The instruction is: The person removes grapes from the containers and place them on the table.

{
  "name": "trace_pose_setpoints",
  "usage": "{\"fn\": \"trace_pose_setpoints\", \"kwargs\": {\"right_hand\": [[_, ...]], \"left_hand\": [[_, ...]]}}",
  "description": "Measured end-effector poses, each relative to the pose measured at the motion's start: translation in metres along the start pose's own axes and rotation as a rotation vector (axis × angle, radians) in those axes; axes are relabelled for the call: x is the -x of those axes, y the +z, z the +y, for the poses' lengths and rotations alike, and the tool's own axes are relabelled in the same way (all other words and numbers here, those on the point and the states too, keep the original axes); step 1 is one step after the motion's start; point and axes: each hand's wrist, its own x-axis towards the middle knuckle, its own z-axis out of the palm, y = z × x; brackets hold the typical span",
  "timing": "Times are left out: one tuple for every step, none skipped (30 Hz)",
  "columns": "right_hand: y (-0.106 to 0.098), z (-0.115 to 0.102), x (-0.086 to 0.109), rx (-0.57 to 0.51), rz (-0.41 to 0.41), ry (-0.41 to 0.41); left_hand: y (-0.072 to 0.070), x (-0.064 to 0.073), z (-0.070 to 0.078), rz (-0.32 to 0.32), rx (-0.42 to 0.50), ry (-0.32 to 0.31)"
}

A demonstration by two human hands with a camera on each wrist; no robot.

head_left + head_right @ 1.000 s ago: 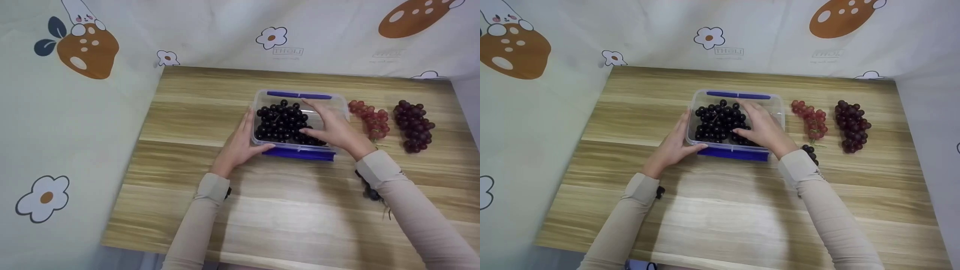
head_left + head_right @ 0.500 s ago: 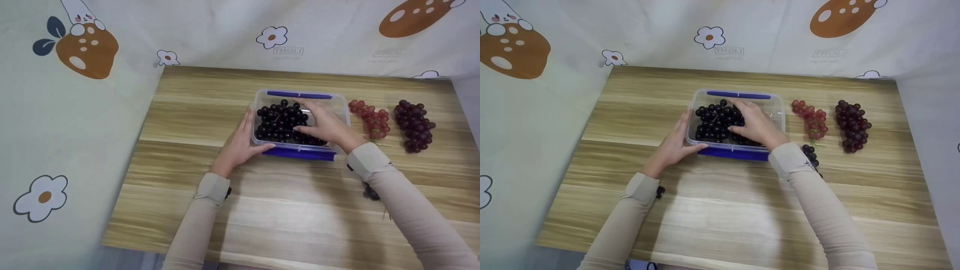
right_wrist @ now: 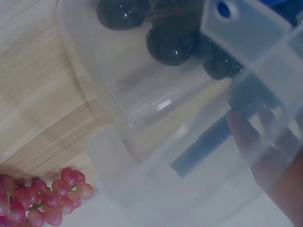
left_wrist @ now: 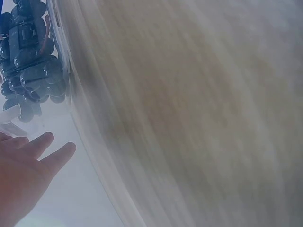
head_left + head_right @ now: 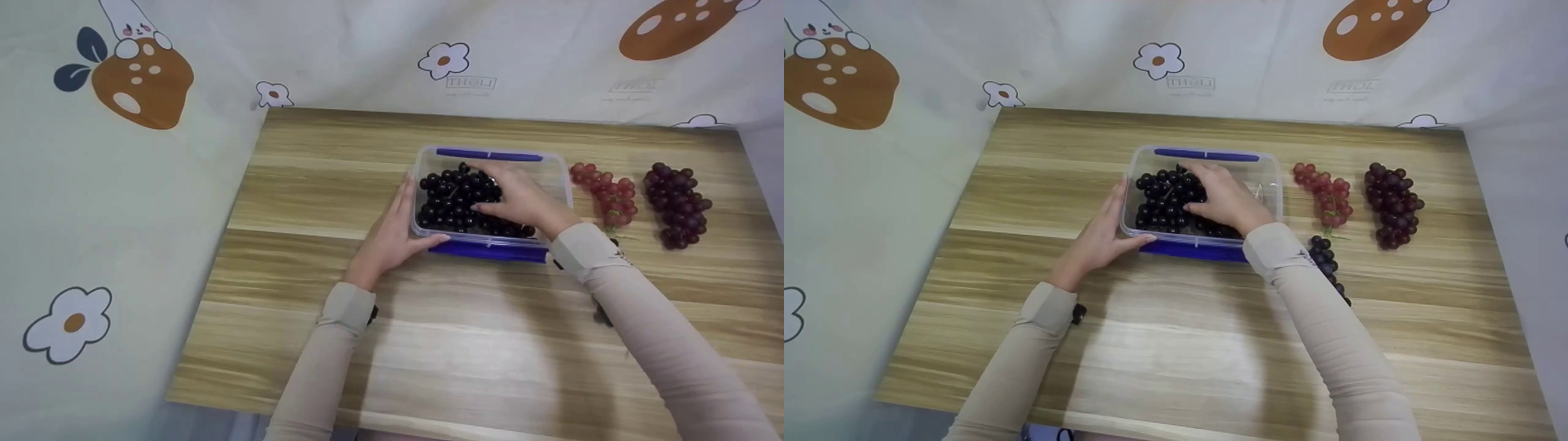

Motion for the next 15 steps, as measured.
{"fn": "trace_pose_setpoints", "kwargs": {"right_hand": [[0.001, 0.0, -0.001, 0.003, 0.001, -0.004], [0.001, 0.0, -0.002, 0.005, 0.001, -0.012], [0.001, 0.0, -0.004, 0.008, 0.003, -0.018], [0.002, 0.001, -0.005, 0.01, 0.005, -0.025], [0.003, 0.001, -0.006, 0.012, 0.006, -0.034], [0.003, 0.001, -0.007, 0.014, 0.005, -0.043], [0.004, 0.002, -0.009, 0.017, 0.002, -0.046], [0.004, 0.002, -0.01, 0.021, -0.001, -0.046], [0.004, 0.002, -0.01, 0.027, -0.004, -0.043], [0.004, 0.002, -0.011, 0.034, -0.01, -0.041], [0.005, 0.002, -0.012, 0.041, -0.014, -0.041], [0.005, 0.002, -0.013, 0.049, -0.017, -0.039], [0.005, 0.002, -0.014, 0.056, -0.019, -0.036], [0.006, 0.002, -0.015, 0.06, -0.021, -0.033], [0.006, 0.002, -0.016, 0.061, -0.023, -0.033]], "left_hand": [[0.0, 0.0, 0.0, -0.001, 0.002, -0.002], [0.0, 0.0, 0.0, -0.003, 0.005, -0.003], [-0.001, 0.001, 0.001, -0.003, 0.01, -0.006], [-0.001, 0.0, 0.001, -0.005, 0.014, -0.009], [-0.001, 0.001, 0.001, -0.008, 0.018, -0.013], [-0.002, 0.001, 0.001, -0.01, 0.021, -0.015], [-0.002, 0.001, 0.001, -0.01, 0.02, -0.014], [-0.002, 0.001, 0.002, -0.01, 0.02, -0.014], [-0.002, 0.001, 0.001, -0.01, 0.021, -0.015], [-0.002, 0.001, 0.002, -0.009, 0.021, -0.016], [-0.002, 0.001, 0.001, -0.008, 0.02, -0.015], [-0.002, 0.0, 0.001, -0.007, 0.02, -0.014], [-0.001, 0.0, 0.001, -0.006, 0.02, -0.013], [-0.001, 0.0, 0.001, -0.007, 0.02, -0.015], [-0.001, 0.0, 0.001, -0.007, 0.021, -0.015]]}}
